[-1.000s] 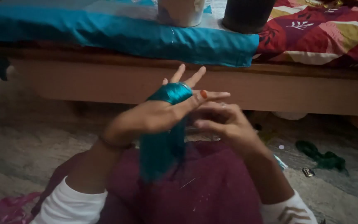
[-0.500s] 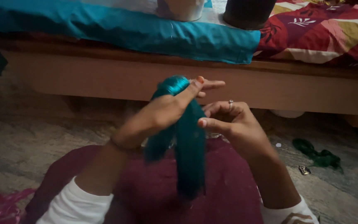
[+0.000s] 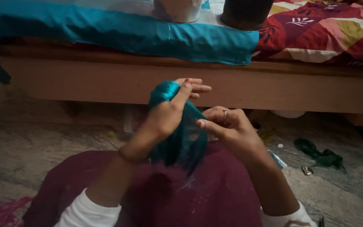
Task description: Handling and organizing teal ribbon over a maroon fabric.
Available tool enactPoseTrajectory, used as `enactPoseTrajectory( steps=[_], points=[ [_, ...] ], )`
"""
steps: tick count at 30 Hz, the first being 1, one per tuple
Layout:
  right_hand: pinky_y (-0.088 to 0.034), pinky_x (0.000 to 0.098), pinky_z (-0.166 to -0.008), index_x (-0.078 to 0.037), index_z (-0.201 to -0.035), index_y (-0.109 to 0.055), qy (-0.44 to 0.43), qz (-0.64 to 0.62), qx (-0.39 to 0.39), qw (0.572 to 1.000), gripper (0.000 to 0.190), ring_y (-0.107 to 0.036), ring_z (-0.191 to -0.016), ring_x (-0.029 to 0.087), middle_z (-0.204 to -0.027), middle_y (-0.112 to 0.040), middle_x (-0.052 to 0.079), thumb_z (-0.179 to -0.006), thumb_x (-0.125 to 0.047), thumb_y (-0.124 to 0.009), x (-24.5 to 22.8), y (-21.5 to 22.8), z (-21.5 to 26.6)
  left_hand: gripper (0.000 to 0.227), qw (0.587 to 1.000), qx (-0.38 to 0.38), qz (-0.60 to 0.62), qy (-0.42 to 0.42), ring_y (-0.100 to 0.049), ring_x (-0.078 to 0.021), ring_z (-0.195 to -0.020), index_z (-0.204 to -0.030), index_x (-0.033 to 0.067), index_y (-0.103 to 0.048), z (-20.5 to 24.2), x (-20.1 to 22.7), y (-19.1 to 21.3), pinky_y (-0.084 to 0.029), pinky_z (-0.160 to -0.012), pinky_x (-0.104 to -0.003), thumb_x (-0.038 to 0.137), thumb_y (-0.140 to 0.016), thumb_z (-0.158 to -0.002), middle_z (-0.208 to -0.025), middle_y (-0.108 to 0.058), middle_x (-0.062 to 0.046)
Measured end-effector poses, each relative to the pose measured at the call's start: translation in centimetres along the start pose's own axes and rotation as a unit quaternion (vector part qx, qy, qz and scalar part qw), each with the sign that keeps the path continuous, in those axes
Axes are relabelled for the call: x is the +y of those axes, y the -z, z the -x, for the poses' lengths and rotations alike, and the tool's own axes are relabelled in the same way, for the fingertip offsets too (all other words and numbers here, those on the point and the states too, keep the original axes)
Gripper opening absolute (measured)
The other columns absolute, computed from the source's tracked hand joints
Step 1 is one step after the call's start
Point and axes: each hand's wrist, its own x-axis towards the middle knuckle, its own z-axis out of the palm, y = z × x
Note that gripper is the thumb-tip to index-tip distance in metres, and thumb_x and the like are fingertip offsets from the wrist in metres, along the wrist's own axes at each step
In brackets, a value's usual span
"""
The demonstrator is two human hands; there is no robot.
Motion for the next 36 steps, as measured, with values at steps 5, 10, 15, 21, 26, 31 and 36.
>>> enactPoseTrajectory(
  steps=[5,10,15,21,26,31,36],
  points=[
    [-0.061,0.0314,-0.077,0.0,-0.105,-0.074,-0.041,-0.139,-0.004,0.989,0.02,-0.072,-0.084,0.014,-0.093,-0.076,0.008,-0.092,-0.015,-0.071,-0.1,-0.2,0.2,0.047,0.998,0.057,0.002,0.039,-0.073,-0.0176,-0.101,-0.126,0.0024,-0.061,0.4,1.1,-0.5,-0.056,-0.091,-0.031,0.037,-0.034,-0.109,-0.12,-0.078,-0.007],
    [-0.06,0.0307,-0.073,-0.002,-0.108,-0.077,-0.059,-0.064,0.001,0.996,0.023,-0.071,-0.08,0.015,-0.091,-0.076,0.009,-0.09,-0.015,-0.072,-0.6,-0.7,0.0,0.045,0.996,0.072,-0.009,0.059,-0.07,-0.0187,-0.089,-0.124,0.0028,-0.061,0.5,0.1,-0.2,-0.056,-0.081,-0.032,0.036,-0.034,-0.109,-0.116,-0.079,-0.007],
    [-0.058,0.0294,-0.066,0.0,-0.099,-0.081,-0.043,0.067,0.023,0.997,0.022,-0.068,-0.075,0.012,-0.088,-0.07,0.004,-0.092,-0.018,-0.073,-0.4,-0.6,0.4,0.043,0.997,0.076,0.022,0.01,-0.073,-0.0115,-0.103,-0.13,0.0028,-0.057,0.3,-0.6,-0.3,-0.06,-0.088,-0.027,0.035,-0.035,-0.11,-0.116,-0.078,-0.008],
    [-0.061,0.033,-0.071,-0.002,-0.1,-0.078,-0.04,-0.027,-0.02,0.999,0.023,-0.073,-0.077,0.015,-0.09,-0.076,0.009,-0.092,-0.021,-0.07,0.7,0.6,1.2,0.04,0.987,0.101,-0.011,0.125,-0.066,-0.0233,-0.077,-0.118,0.0051,-0.063,0.6,-0.5,-1.0,-0.052,-0.071,-0.038,0.033,-0.036,-0.107,-0.105,-0.082,-0.007],
    [-0.063,0.0432,-0.088,-0.002,-0.101,-0.073,-0.004,-0.121,-0.263,0.957,0.02,-0.076,-0.094,0.024,-0.1,-0.078,0.013,-0.1,-0.021,-0.068,4.2,2.0,3.2,0.054,0.997,0.06,0.045,0.006,-0.076,-0.021,-0.094,-0.091,0.0071,-0.075,0.8,-0.6,-0.3,-0.059,-0.09,-0.035,0.037,-0.033,-0.11,-0.095,-0.079,-0.009],
    [-0.058,0.0523,-0.107,-0.004,-0.115,-0.072,0.013,-0.115,-0.379,0.918,0.026,-0.073,-0.116,0.034,-0.123,-0.074,0.019,-0.103,-0.027,-0.072,10.1,2.6,6.9,0.054,0.996,0.054,0.071,-0.01,-0.077,-0.0231,-0.092,-0.093,0.0045,-0.074,2.4,2.1,0.9,-0.06,-0.088,-0.037,0.039,-0.036,-0.11,-0.094,-0.079,-0.012],
    [-0.043,0.0646,-0.109,-0.003,-0.131,-0.072,0.048,0.101,-0.447,0.888,0.048,-0.053,-0.133,0.05,-0.147,-0.058,0.029,-0.092,-0.03,-0.076,13.3,2.6,8.9,0.055,0.995,0.07,0.046,-0.06,-0.077,-0.0224,-0.092,-0.093,0.004,-0.073,3.0,2.7,0.8,-0.061,-0.09,-0.036,0.039,-0.035,-0.113,-0.093,-0.078,-0.011]
  ],
)
